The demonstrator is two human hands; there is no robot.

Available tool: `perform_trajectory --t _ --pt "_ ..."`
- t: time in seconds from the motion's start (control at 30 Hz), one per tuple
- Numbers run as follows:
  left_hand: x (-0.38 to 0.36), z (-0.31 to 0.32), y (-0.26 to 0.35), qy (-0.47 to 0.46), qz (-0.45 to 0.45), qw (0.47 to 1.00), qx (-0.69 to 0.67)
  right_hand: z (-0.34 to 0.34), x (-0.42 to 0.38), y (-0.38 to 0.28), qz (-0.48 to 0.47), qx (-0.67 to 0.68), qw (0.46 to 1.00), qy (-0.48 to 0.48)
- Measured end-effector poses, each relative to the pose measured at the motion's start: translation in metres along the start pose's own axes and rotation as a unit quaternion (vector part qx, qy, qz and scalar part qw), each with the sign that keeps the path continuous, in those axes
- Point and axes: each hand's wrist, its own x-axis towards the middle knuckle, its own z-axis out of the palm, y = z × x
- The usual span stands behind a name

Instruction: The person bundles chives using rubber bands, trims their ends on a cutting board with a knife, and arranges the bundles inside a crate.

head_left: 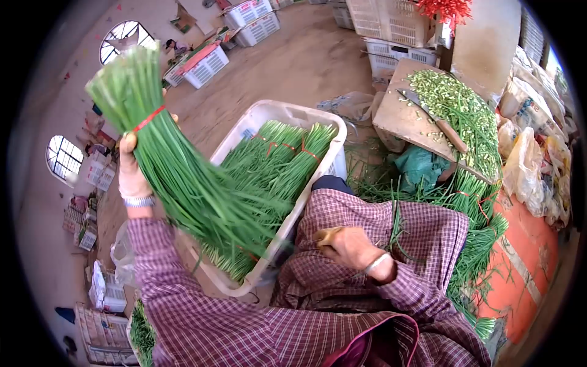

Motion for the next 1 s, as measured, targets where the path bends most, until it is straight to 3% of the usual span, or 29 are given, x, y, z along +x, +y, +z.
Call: perform_trajectory --t 0.03,0.07,0.13,0.2,0.27,0.33,0.37,0.4,0.57,0.6,0.63,0.67,0.7,0.73,0.77,0.8,0.9,1.0 --pt "0.004 -0.019 0.002 0.053 -0.075 0.995 -0.03 -0.001 -0.008 0.009 0.004 -0.013 1.0 0.014" --pt "0.014 -0.034 -0.003 0.055 -0.076 0.995 -0.029 -0.005 -0.015 0.02 0.008 -0.027 0.999 0.031" --pt "0.037 -0.048 -0.014 -0.007 -0.182 0.971 0.154 -0.026 -0.032 0.036 0.054 -0.02 0.995 0.085" --pt "0.066 -0.059 -0.087 -0.028 -0.205 0.942 0.266 -0.077 -0.061 0.04 0.089 -0.009 0.983 0.162" --pt "0.083 -0.055 -0.149 -0.057 -0.227 0.939 0.253 -0.107 -0.079 0.036 0.179 0.031 0.964 0.195" --pt "0.101 -0.052 -0.211 -0.114 -0.281 0.935 0.183 -0.125 -0.102 0.042 0.184 0.036 0.952 0.241" --pt "0.105 -0.039 -0.234 -0.1 -0.274 0.945 0.149 -0.131 -0.114 0.045 0.211 0.036 0.943 0.256" --pt "0.107 -0.025 -0.255 -0.088 -0.269 0.953 0.113 -0.141 -0.122 0.039 0.333 0.112 0.898 0.265" --pt "0.141 0.002 -0.353 -0.067 -0.345 0.932 0.092 -0.13 -0.182 0.071 0.402 0.094 0.819 0.399" --pt "0.144 0.012 -0.369 -0.051 -0.375 0.918 0.116 -0.13 -0.197 0.074 0.437 0.082 0.806 0.39" --pt "0.131 0.029 -0.363 -0.058 -0.365 0.927 0.054 -0.129 -0.208 0.074 0.453 0.073 0.802 0.383" --pt "0.125 0.024 -0.392 -0.055 -0.321 0.942 0.075 -0.13 -0.22 0.074 0.476 0.063 0.792 0.377" --pt "0.118 0.024 -0.4 -0.064 -0.38 0.923 0.005 -0.13 -0.221 0.07 0.479 0.051 0.782 0.395" --pt "0.109 0.03 -0.402 -0.077 -0.339 0.934 0.084 -0.121 -0.236 0.076 0.498 0.069 0.763 0.406" --pt "0.109 -0.009 -0.463 -0.073 -0.326 0.921 0.2 -0.116 -0.242 0.076 0.544 0.116 0.709 0.434" --pt "0.101 0.022 -0.427 -0.078 -0.339 0.92 0.181 -0.104 -0.251 0.081 0.547 0.108 0.703 0.442" --pt "0.11 0.006 -0.44 -0.064 -0.428 0.896 0.102 -0.077 -0.283 0.096 0.555 0.063 0.714 0.423" --pt "0.117 -0.019 -0.464 -0.088 -0.413 0.891 0.169 -0.065 -0.304 0.117 0.544 0.046 0.727 0.418"
